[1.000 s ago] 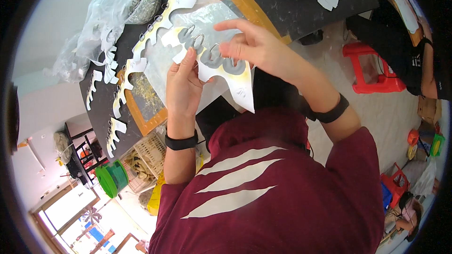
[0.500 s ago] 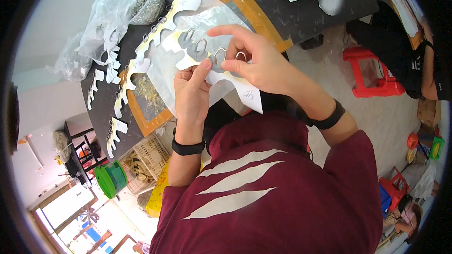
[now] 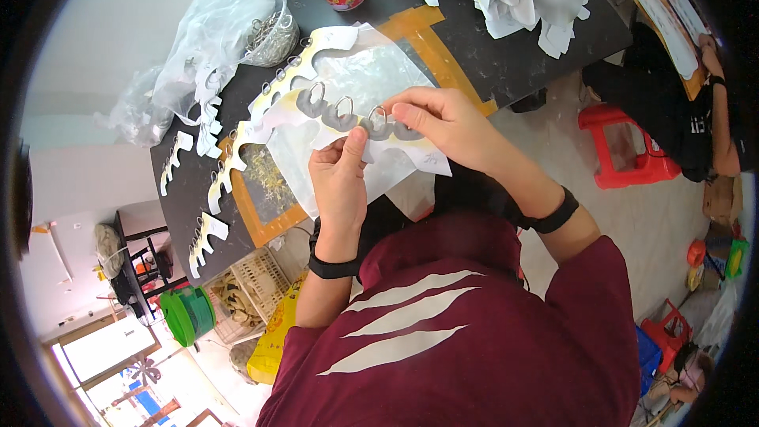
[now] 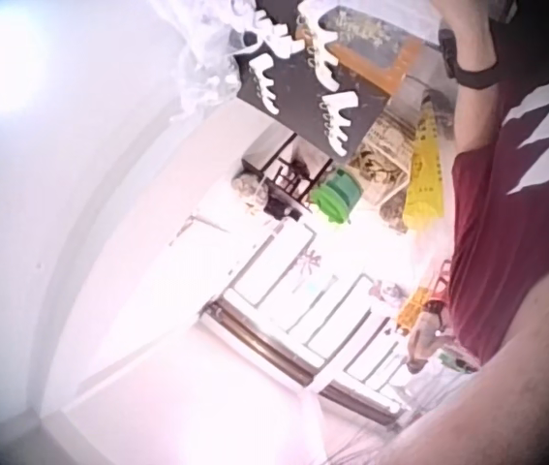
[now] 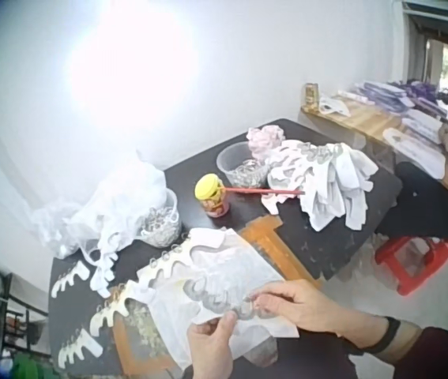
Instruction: Attaching metal eyelet rings to shoe upper material components.
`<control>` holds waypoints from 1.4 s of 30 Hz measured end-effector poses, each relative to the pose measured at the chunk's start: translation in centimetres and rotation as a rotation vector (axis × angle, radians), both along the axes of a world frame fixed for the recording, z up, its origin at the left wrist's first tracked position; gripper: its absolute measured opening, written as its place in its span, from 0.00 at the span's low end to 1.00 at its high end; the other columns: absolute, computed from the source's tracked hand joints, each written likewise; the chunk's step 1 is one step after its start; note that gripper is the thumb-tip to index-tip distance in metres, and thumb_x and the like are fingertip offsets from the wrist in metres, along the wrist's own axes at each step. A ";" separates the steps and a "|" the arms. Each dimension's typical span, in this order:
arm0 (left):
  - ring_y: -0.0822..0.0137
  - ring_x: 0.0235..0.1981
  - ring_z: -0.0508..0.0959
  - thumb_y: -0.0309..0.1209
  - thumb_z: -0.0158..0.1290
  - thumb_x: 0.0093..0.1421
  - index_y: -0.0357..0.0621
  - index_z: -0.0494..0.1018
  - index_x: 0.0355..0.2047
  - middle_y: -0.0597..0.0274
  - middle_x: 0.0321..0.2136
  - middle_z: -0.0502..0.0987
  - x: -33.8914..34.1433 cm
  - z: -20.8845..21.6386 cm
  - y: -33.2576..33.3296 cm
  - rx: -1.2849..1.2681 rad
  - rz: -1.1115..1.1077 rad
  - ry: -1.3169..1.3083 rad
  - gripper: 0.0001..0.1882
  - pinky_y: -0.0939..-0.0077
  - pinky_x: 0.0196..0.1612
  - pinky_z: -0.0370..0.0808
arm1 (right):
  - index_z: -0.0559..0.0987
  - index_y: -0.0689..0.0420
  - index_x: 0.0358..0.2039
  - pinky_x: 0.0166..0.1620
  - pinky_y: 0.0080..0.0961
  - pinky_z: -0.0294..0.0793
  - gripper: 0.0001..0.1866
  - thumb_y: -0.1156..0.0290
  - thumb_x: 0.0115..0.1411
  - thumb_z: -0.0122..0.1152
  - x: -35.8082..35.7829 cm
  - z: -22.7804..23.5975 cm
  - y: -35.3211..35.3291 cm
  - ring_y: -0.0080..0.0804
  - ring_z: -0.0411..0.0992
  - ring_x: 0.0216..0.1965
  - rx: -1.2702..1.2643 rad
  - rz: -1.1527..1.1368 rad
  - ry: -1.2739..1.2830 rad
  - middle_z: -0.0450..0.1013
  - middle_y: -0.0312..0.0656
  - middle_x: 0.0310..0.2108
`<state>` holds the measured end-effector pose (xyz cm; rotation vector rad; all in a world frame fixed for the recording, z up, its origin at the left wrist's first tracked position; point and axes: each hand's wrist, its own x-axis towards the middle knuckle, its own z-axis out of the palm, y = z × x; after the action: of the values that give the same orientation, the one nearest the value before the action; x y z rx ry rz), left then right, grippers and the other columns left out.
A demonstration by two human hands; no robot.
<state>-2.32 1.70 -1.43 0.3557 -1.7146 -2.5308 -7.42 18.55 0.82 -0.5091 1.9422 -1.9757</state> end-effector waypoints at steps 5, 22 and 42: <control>0.77 0.29 0.73 0.28 0.57 0.54 0.40 0.73 0.36 0.65 0.30 0.77 -0.1 0.1 0.6 0.037 0.070 0.060 0.10 0.84 0.33 0.67 | 0.77 0.62 0.39 0.38 0.17 0.65 0.15 0.64 0.62 0.49 -1.1 0.3 0.7 0.18 0.65 0.32 0.064 0.032 0.035 0.71 0.33 0.29; 0.70 0.38 0.74 0.32 0.50 0.59 0.39 0.66 0.49 0.55 0.41 0.74 0.7 0.7 1.2 -0.109 -0.195 -0.012 0.19 0.80 0.35 0.71 | 0.75 0.58 0.37 0.39 0.14 0.65 0.10 0.72 0.54 0.55 -4.7 5.7 4.0 0.16 0.66 0.36 0.061 0.051 0.082 0.72 0.33 0.37; 0.75 0.34 0.75 0.29 0.50 0.59 0.41 0.71 0.42 0.61 0.36 0.77 5.9 1.4 -5.9 -0.148 -0.269 -0.081 0.11 0.84 0.34 0.70 | 0.72 0.60 0.46 0.51 0.28 0.62 0.19 0.63 0.56 0.54 -26.1 4.2 21.1 0.36 0.68 0.46 1.207 -0.421 0.755 0.71 0.46 0.44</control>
<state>3.59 -4.18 -0.03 0.2350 -2.0960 -2.5728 -33.50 39.66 5.03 -0.5223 3.3816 -0.3681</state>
